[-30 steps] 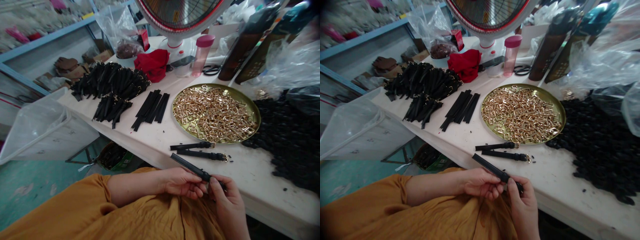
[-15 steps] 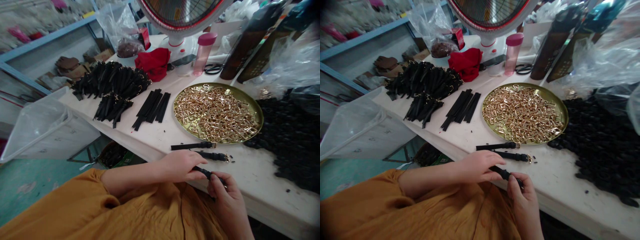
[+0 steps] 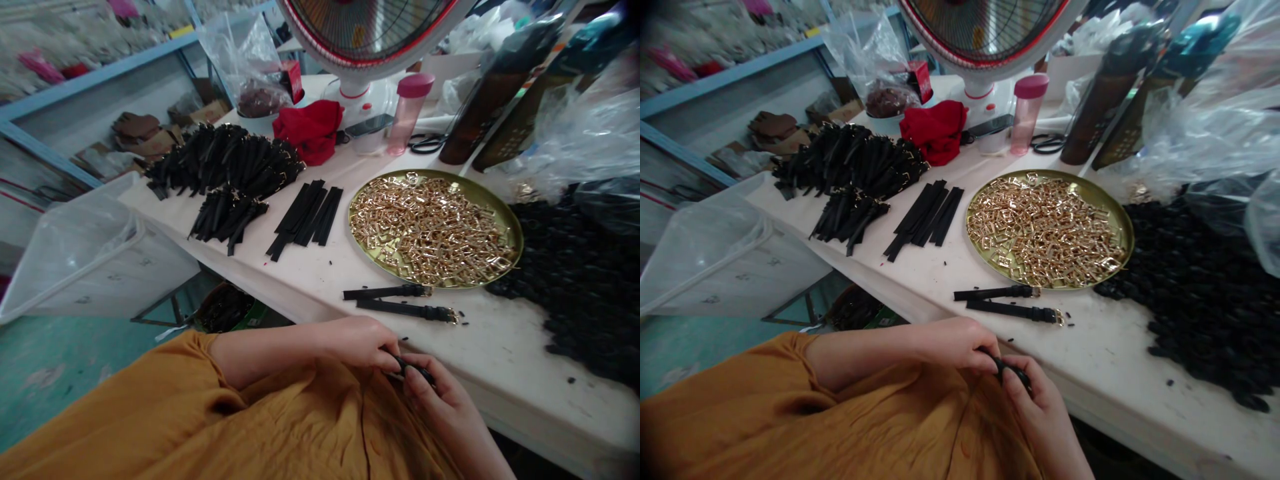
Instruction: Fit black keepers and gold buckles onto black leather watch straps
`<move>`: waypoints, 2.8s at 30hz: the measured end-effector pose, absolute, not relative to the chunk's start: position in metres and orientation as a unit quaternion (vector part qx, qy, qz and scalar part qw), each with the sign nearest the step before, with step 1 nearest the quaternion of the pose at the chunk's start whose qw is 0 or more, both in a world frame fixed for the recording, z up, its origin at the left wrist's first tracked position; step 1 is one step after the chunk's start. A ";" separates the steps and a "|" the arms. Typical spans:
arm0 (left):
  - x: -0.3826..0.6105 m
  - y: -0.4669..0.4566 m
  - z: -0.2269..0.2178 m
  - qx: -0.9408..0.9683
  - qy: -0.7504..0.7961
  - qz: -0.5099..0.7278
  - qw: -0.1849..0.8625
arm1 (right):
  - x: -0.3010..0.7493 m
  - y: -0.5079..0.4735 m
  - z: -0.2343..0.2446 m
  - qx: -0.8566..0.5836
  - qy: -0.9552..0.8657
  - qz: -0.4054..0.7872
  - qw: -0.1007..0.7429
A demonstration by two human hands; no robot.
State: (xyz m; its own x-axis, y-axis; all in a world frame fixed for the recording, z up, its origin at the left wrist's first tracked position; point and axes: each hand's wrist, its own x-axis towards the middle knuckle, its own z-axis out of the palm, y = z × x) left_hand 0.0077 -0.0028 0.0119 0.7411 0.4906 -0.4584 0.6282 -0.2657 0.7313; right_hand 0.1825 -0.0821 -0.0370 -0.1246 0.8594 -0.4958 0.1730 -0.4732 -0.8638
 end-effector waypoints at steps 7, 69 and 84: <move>0.008 -0.009 0.008 0.713 0.381 -0.067 0.584 | 0.192 -0.082 -0.045 -0.567 -0.470 0.641 0.214; -0.007 -0.019 -0.004 0.666 0.376 -0.038 0.644 | 0.172 -0.095 -0.040 -0.575 -0.420 0.661 0.236; -0.008 -0.043 -0.029 0.340 0.370 0.070 0.862 | 0.178 -0.093 -0.040 -0.499 -0.443 0.722 0.186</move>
